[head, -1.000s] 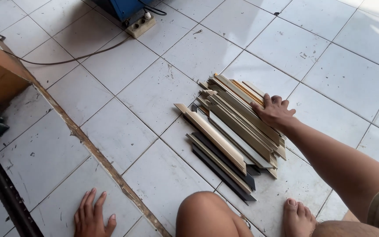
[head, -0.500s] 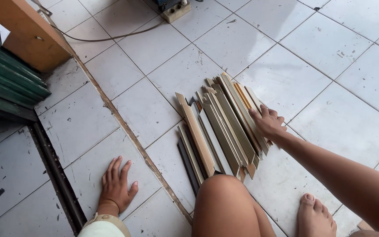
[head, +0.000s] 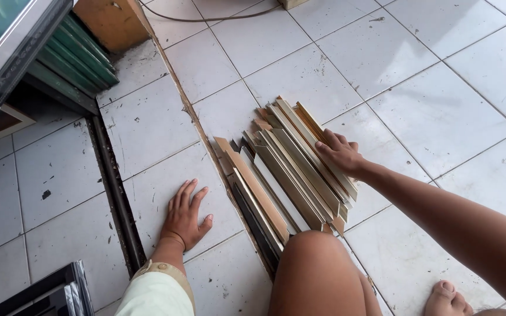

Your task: Assembling a picture frame by hammering fasteners into the corners and then organizing various frame moldings on the floor.

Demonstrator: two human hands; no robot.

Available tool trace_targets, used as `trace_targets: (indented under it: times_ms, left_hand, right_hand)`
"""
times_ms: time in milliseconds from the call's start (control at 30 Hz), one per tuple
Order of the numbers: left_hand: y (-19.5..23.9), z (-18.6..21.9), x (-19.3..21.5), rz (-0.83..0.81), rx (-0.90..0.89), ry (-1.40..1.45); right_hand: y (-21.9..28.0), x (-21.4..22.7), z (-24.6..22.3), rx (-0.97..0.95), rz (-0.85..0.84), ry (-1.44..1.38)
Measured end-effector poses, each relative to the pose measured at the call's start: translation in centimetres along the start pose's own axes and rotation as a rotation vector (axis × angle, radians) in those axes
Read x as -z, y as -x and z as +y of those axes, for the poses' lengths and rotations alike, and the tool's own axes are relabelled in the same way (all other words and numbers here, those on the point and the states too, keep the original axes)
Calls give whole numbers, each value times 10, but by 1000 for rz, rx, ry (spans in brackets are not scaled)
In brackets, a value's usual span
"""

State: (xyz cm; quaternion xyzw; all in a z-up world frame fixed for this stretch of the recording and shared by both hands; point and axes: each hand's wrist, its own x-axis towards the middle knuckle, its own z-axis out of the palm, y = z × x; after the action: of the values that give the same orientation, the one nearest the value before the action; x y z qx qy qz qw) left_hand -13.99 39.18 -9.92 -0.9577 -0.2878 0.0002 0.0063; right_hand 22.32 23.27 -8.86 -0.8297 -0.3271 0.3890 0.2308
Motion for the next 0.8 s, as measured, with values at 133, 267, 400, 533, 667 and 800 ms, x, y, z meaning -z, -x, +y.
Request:
trace_targets:
  times_ms: [133, 267, 400, 533, 667, 800]
  left_hand:
    - [2, -3, -3, -14, -13, -15]
    - [-1, -6, -4, -21, -21, -38]
    - [-2, -6, -7, 3, -35, -35]
    - [-4, -9, -6, 5, -32, -58]
    - [0, -9, -19, 65, -38, -81]
    - [2, -9, -26, 127, -41, -91]
  right_hand:
    - [16, 9, -5, 24, -6, -21]
    - [56, 35, -15, 79, -31, 94]
    - [119, 67, -43, 73, -257, 342]
    - [132, 66, -56, 78, -367, 542]
    - [127, 17, -73, 186, -291, 358]
    - [138, -52, -79, 161, 0, 260]
